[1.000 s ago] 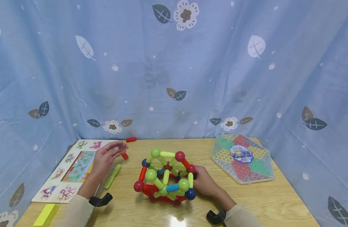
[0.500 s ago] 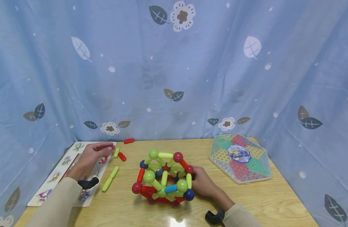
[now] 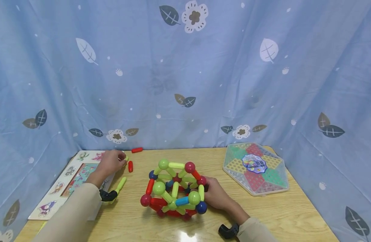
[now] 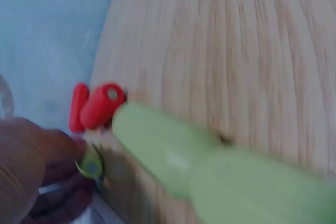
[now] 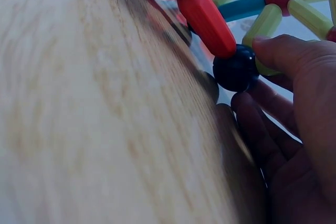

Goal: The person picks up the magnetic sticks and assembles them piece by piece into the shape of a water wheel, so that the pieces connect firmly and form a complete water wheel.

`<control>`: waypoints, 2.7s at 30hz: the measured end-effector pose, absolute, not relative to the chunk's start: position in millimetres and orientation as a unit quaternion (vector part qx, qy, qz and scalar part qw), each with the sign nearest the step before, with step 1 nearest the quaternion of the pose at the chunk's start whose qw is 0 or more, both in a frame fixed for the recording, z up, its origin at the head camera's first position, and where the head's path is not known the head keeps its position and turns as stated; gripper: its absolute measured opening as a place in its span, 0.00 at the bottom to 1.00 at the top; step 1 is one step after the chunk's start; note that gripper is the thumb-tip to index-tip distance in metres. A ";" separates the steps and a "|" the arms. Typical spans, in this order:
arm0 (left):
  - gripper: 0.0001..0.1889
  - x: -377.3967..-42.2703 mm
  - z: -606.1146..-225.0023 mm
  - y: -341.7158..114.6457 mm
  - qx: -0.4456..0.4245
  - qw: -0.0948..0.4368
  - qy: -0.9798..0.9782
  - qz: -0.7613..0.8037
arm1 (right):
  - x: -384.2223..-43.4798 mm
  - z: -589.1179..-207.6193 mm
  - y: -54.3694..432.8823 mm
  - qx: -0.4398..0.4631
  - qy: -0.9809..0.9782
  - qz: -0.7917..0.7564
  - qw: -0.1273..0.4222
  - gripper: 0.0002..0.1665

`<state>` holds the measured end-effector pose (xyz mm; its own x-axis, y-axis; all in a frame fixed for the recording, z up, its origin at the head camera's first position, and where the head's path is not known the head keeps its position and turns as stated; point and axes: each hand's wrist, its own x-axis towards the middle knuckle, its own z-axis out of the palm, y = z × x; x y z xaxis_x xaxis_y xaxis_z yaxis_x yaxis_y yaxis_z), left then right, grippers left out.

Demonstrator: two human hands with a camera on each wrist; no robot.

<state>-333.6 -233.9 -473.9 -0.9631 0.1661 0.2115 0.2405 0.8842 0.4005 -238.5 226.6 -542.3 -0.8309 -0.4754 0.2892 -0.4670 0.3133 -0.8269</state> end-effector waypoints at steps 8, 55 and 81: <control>0.12 -319.4 -474.7 -231.9 -0.039 0.108 -0.960 -0.255 | -238.3 -543.9 224.0 -0.297 0.806 -0.513 0.005 0.15; 0.21 -192.3 -402.0 -98.7 -0.032 -0.216 -0.650 -0.728 | -238.4 -542.4 227.3 -0.295 0.809 -0.508 -0.006 0.15; 0.15 -232.2 -423.7 -193.1 -0.116 -0.200 -0.589 -0.774 | -239.1 -543.9 229.1 -0.293 0.810 -0.508 -0.006 0.14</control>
<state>-232.2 -193.1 -423.7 -0.8930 0.4465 -0.0559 -0.1732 -0.2264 0.9585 -239.1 229.1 -543.9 -0.8279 -0.4686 0.3084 -0.4817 0.3122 -0.8188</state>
